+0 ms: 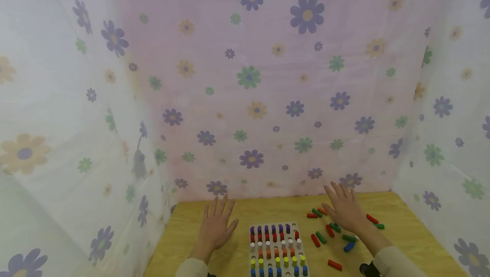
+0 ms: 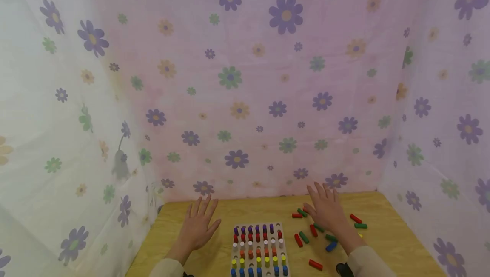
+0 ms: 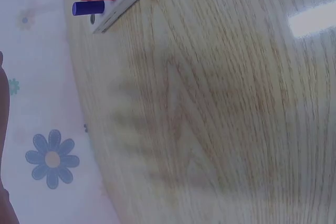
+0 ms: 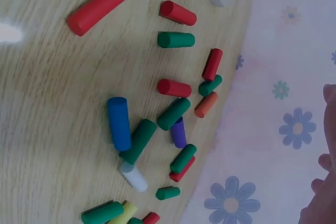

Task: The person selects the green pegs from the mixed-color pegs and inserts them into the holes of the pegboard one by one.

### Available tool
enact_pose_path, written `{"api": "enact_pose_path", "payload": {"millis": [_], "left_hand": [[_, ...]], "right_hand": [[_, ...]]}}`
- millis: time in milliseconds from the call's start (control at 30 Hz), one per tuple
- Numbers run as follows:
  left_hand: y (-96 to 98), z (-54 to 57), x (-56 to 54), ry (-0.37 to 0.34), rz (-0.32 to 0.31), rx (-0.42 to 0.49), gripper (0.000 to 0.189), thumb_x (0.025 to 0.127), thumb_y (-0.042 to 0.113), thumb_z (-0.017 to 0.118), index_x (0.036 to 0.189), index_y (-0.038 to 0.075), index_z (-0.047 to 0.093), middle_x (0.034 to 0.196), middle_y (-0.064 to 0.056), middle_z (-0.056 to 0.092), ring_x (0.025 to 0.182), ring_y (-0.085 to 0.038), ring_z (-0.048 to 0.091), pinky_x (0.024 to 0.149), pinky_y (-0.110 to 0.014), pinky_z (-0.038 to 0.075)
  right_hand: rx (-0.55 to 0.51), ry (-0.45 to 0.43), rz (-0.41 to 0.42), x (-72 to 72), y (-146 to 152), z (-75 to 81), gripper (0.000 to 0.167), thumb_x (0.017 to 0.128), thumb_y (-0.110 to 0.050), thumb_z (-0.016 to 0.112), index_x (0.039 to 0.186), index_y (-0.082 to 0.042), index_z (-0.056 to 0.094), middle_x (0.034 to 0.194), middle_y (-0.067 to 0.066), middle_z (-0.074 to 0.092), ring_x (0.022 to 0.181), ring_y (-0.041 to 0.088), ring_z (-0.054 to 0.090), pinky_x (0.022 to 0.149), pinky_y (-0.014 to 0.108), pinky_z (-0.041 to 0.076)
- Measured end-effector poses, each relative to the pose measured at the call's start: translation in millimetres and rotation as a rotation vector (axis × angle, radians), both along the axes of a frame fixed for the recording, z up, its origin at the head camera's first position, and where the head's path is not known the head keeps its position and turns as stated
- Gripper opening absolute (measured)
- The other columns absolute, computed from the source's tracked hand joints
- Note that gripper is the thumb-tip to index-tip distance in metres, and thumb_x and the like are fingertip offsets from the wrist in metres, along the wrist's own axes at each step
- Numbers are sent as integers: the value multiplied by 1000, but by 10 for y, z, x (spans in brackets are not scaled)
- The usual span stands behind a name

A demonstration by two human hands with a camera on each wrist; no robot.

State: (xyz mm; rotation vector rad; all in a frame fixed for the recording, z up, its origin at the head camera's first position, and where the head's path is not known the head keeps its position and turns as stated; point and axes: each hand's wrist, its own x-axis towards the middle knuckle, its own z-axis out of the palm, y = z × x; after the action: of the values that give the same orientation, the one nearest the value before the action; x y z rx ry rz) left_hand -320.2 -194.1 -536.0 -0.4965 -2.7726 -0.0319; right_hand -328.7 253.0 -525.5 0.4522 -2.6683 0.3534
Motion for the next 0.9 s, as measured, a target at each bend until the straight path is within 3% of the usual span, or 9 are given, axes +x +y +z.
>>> {"api": "enact_pose_path", "payload": {"millis": [267,500,900], "left_hand": [[-6,-65,39,-3,-65,63,67,104,51,53,160,19,37,167,-12,28,150,-44,28,119,-67,25],[-18,-134,136,-32,-89,101,66,105,54,48,161,20,36,166,-12,28,150,-42,28,118,-66,28],[-44,-323,258,-63,-136,236,63,105,46,53,158,13,41,162,-19,35,143,-49,37,113,-69,33]], "right_hand": [[10,-19,20,87,72,-27,63,101,-34,67,151,-2,46,154,30,40,138,55,38,110,76,27],[-16,-30,37,215,146,-23,62,98,-29,71,149,-1,48,148,31,46,131,55,45,103,76,36],[-92,-35,45,332,341,-207,60,96,-26,74,142,4,52,139,31,53,124,54,52,98,72,44]]}}
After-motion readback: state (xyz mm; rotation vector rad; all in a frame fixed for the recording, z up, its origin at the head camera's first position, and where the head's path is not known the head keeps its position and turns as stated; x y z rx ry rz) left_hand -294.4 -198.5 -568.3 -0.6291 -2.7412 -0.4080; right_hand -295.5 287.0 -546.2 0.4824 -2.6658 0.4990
